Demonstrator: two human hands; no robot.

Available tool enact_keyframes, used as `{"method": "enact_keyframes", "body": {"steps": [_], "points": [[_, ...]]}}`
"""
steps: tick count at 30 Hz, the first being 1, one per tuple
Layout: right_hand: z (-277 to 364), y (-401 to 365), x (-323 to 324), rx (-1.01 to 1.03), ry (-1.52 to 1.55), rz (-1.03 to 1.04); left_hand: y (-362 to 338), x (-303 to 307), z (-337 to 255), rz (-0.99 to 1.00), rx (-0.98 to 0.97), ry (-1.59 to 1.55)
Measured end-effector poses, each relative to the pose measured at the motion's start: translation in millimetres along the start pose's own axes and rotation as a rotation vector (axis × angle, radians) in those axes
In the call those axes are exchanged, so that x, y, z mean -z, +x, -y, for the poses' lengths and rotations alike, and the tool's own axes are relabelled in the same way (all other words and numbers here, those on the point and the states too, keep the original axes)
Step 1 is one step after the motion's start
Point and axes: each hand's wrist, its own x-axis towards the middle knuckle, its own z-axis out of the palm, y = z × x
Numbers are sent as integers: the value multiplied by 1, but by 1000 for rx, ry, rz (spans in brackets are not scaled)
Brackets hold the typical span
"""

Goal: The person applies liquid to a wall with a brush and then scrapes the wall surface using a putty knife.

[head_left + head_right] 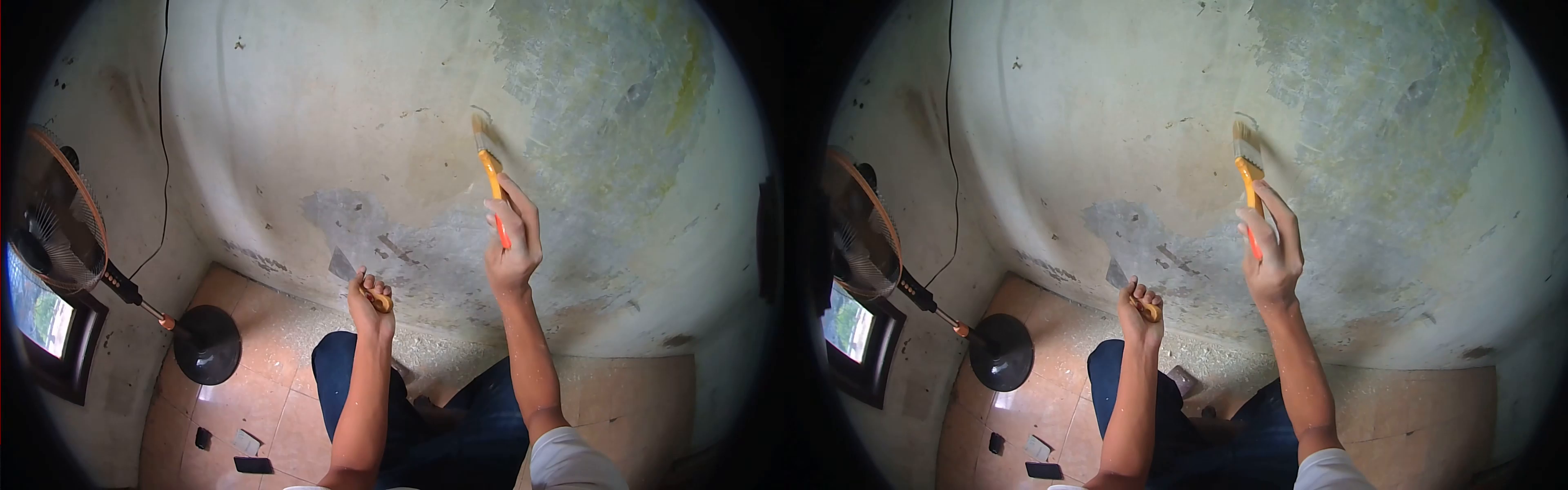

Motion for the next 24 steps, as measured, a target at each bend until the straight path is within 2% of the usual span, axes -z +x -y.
{"method": "enact_keyframes", "body": {"steps": [2,3,5,7,8,9,12,17,20,21,23,24], "points": [[2,1,-3,182,-134,40,2,2,3,9,-4,10],[2,-5,-6,178,-138,40,3,2,5,15,3,7],[-2,-31,-19,193,-198,264,1,0,7,19,16,12],[-2,-70,-30,183,-168,298,-4,-4,9,1,29,11],[3,-89,-33,104,-71,360,-3,-3,8,-7,32,0],[11,-96,-33,26,27,424,-3,-4,7,-9,26,-4],[23,-105,-32,-5,57,464,-4,-3,7,-10,-19,18],[-4,-99,-33,-66,29,464,-2,0,6,6,19,17],[-1,-74,-11,76,-80,222,-1,-2,2,-4,14,-1],[3,-65,-4,81,-78,231,0,-1,2,-9,14,-10],[11,-53,13,-251,104,174,2,0,2,6,-10,26],[7,-51,13,-195,109,191,1,-1,3,5,-7,27]]}}
